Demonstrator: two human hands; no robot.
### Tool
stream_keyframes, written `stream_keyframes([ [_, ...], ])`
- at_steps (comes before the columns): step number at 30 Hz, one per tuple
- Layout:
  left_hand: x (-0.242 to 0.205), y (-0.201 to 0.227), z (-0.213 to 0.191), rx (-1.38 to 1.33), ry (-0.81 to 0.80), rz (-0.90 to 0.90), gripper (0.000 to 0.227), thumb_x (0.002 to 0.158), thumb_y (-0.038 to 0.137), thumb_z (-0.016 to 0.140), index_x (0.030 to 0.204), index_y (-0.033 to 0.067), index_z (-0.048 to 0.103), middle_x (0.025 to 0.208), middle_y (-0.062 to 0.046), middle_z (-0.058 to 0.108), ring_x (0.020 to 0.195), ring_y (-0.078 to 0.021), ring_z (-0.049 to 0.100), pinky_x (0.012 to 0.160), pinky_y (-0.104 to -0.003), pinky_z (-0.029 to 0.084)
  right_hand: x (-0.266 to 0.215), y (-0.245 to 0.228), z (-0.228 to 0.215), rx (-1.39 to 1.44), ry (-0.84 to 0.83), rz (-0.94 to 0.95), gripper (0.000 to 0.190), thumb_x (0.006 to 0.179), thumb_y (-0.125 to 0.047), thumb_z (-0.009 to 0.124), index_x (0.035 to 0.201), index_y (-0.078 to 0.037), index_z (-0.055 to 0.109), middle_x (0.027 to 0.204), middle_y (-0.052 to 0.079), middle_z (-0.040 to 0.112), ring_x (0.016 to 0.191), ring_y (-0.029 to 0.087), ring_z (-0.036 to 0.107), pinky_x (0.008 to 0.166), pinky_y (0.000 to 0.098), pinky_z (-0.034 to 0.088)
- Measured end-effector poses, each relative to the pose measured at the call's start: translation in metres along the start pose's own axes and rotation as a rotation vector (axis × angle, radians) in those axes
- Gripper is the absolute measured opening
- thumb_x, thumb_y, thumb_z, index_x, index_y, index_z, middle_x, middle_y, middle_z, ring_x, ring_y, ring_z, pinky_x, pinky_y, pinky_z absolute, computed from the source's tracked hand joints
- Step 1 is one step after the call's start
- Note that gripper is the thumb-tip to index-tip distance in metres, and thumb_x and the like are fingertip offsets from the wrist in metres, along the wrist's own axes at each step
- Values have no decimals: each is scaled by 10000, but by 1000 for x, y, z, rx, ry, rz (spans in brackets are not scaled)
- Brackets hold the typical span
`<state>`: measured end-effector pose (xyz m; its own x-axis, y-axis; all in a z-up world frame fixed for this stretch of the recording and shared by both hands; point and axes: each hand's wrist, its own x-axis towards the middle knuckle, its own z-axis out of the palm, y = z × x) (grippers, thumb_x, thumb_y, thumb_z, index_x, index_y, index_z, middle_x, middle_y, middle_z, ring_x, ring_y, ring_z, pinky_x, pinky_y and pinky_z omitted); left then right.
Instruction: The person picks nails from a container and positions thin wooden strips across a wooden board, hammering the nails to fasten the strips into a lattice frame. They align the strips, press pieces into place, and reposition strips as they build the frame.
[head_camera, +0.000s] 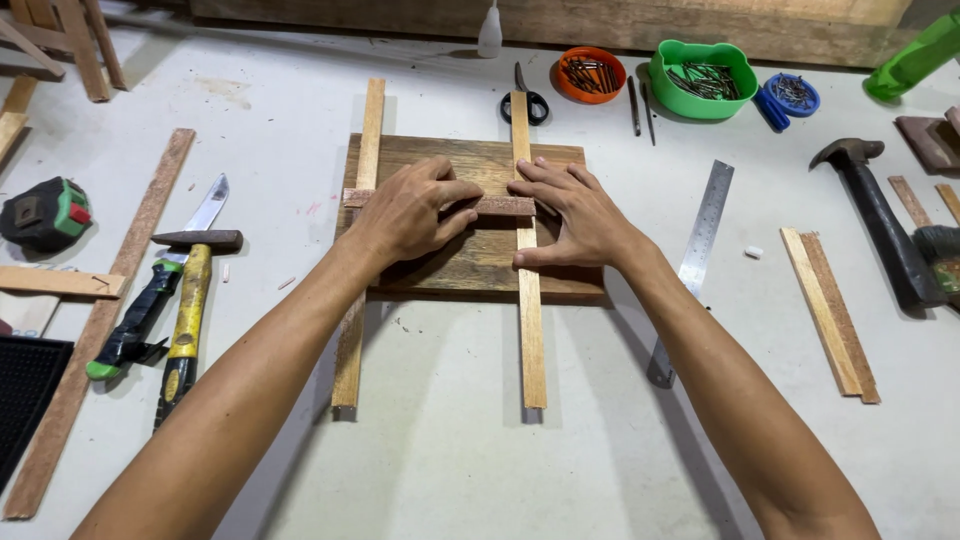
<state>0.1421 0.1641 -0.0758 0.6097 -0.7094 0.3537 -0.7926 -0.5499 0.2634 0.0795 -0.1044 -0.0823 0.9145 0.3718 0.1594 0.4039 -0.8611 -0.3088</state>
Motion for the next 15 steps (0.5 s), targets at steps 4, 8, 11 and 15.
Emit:
stream_keyframes([
  [4,4,4,8,-9,-45,-15,347,906,397,726,1171,176,761,945,-72,642,843,-215,606,777,-399,549,-3,7,6,45,17,-10,1186,544,-824,750,1489,-142,530,1618,112,413,1538,275,283,1263,541,145],
  [8,-2,-6,20,-45,11,31,329,906,365,735,1164,163,764,938,-69,643,872,-200,602,824,-388,556,-3,13,14,57,42,8,1299,478,-859,739,1504,-107,480,1609,85,416,1522,255,292,1261,538,129],
  [11,-2,-6,20,-50,22,26,319,909,360,737,1164,171,769,931,-67,640,878,-199,588,824,-378,556,-2,14,15,60,45,9,1312,465,-870,731,1508,-114,480,1618,80,408,1525,249,289,1263,536,132],
  [15,-3,-7,24,-36,-1,14,315,908,371,739,1164,190,773,919,-57,635,875,-195,576,831,-380,550,-2,14,15,61,30,30,1322,447,-887,713,1512,-139,479,1621,63,405,1527,235,287,1260,537,135],
])
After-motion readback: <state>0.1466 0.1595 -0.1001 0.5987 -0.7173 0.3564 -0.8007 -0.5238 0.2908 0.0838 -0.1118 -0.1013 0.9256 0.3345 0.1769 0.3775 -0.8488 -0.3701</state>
